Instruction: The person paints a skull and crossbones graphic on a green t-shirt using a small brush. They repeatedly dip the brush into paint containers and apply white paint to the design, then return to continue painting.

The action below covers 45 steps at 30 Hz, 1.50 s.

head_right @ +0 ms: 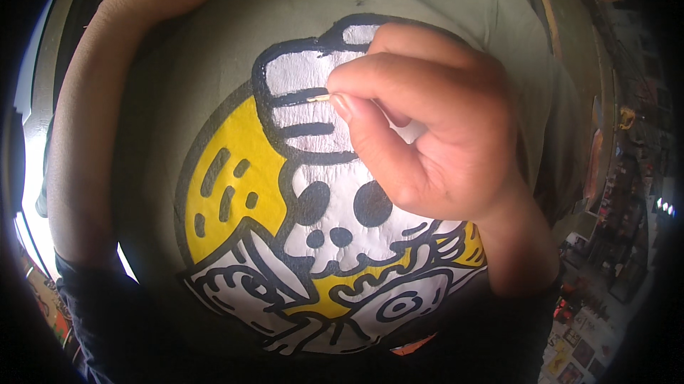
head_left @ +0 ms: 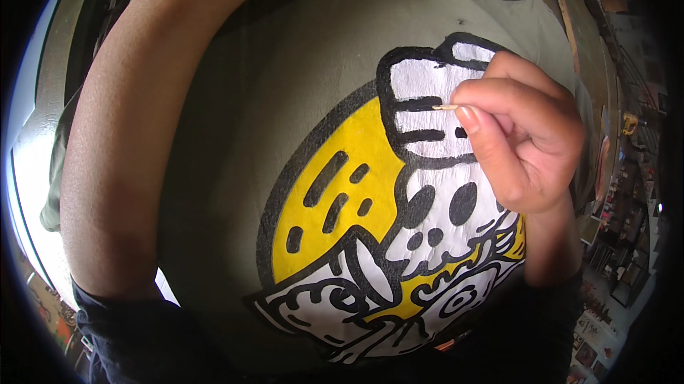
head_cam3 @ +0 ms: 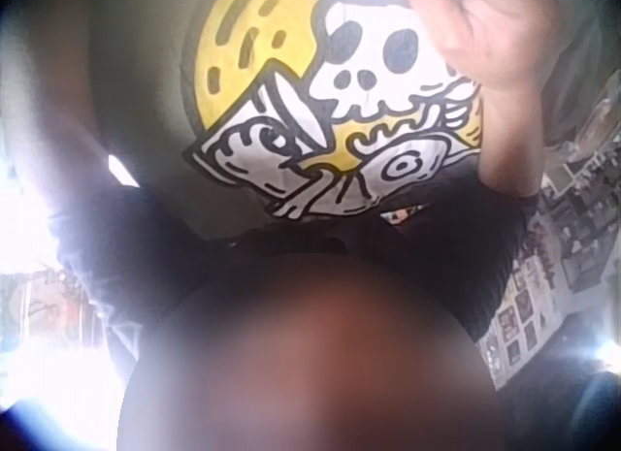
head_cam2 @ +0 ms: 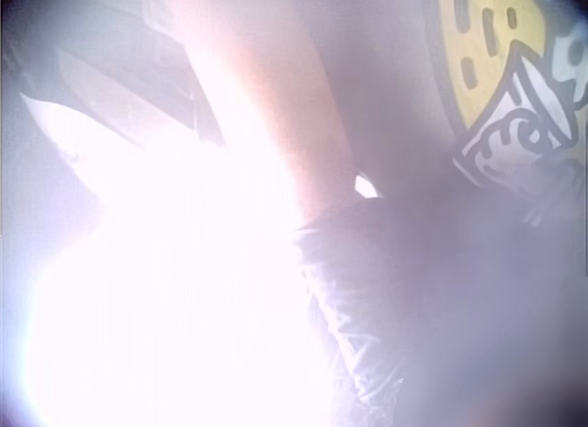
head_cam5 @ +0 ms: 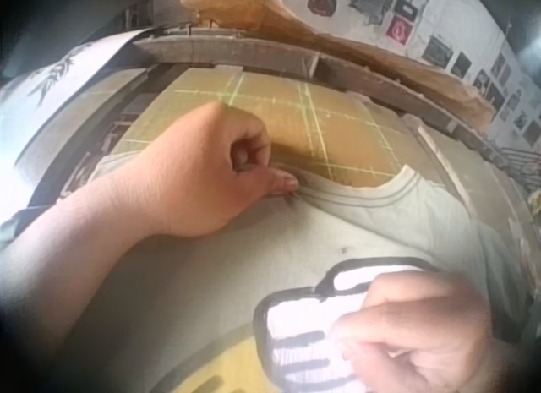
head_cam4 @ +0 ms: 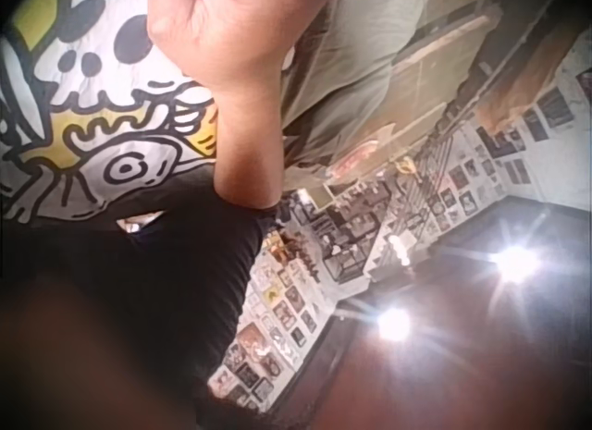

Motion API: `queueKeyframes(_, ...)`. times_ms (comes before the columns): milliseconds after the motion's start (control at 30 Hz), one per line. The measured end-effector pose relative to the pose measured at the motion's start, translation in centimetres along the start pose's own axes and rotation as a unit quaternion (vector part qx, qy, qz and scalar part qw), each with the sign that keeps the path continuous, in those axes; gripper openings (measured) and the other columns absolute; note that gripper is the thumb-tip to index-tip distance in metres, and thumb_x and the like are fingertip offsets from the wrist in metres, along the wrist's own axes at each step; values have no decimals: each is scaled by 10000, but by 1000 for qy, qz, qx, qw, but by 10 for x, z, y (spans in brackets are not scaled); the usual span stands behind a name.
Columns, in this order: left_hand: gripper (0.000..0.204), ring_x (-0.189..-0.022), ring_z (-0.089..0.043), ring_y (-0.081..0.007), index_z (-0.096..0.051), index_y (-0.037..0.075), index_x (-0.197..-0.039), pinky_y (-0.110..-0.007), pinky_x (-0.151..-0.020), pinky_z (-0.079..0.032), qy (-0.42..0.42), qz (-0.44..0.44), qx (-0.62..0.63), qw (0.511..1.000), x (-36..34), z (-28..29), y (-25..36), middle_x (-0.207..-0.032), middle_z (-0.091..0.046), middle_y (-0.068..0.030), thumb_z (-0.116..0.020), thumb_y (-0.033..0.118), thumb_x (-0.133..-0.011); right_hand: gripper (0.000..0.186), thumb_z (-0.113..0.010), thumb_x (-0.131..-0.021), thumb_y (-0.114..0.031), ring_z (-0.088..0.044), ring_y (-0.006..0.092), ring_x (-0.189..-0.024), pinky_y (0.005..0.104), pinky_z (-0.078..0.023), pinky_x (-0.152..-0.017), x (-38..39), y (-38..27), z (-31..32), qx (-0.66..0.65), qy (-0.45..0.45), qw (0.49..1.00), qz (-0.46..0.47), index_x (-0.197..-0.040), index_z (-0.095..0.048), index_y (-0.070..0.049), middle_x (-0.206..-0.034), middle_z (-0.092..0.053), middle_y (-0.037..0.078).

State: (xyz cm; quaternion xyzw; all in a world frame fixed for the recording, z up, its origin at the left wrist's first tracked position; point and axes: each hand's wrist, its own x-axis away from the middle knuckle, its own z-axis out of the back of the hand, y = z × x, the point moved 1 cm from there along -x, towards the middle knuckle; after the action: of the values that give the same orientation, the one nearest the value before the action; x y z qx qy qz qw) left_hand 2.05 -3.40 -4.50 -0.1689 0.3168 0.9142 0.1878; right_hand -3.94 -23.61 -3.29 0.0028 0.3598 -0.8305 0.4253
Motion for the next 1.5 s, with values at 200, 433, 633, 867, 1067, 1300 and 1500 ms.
queueKeyframes(200,331,-468,-423,-156,-497,18,-603,-314,-463,-358,-9,2,8,1000,0,0,-2,-512,-493,-93,-725,189,-771,131,-550,-751,110,-344,47,-522,200,-234,-470,1,3,1,-19,10,1000,0,-856,-612,64,-670,-480,28)
queueKeyframes(433,328,-464,-421,-139,-497,27,-608,-304,-456,-345,-14,8,3,1000,0,1,0,-507,-498,-76,-720,197,-777,128,-552,-741,110,-330,47,-517,200,-231,-468,1,3,-1,-11,12,1000,-2,-848,-608,67,-667,-478,29)
queueKeyframes(633,324,-452,-438,-132,-496,25,-621,-301,-453,-346,-42,42,34,998,-1,5,-4,-502,-506,-70,-715,199,-786,133,-547,-728,115,-327,47,-513,201,-229,-465,-2,1,0,-10,8,1000,4,-835,-607,62,-657,-476,28)
queueKeyframes(867,327,-447,-432,-122,-496,24,-624,-297,-440,-333,-43,57,3,997,1,8,2,-500,-504,-68,-710,204,-793,127,-545,-729,106,-320,45,-511,204,-220,-463,-3,-1,-3,-8,15,1000,-7,-824,-609,54,-656,-475,25)
queueKeyframes(1067,328,-446,-407,-117,-497,26,-628,-300,-438,-321,-34,48,-17,998,3,9,-3,-496,-491,-61,-711,212,-794,129,-542,-724,104,-316,45,-512,205,-217,-464,-5,-2,-3,3,14,1000,3,-820,-610,52,-653,-473,26)
queueKeyframes(1300,328,-452,-401,-110,-498,29,-628,-293,-443,-318,-25,53,-34,998,3,7,3,-493,-481,-52,-712,215,-793,121,-537,-711,104,-307,43,-503,210,-210,-456,-3,1,-5,-10,39,999,7,-798,-601,49,-646,-467,22)
queueKeyframes(1500,320,-460,-410,-102,-501,38,-626,-284,-451,-321,-24,29,-39,999,3,10,-2,-498,-488,-41,-708,209,-799,112,-527,-706,100,-295,41,-488,214,-195,-446,-6,-2,-3,10,27,1000,10,-773,-593,41,-628,-455,15)
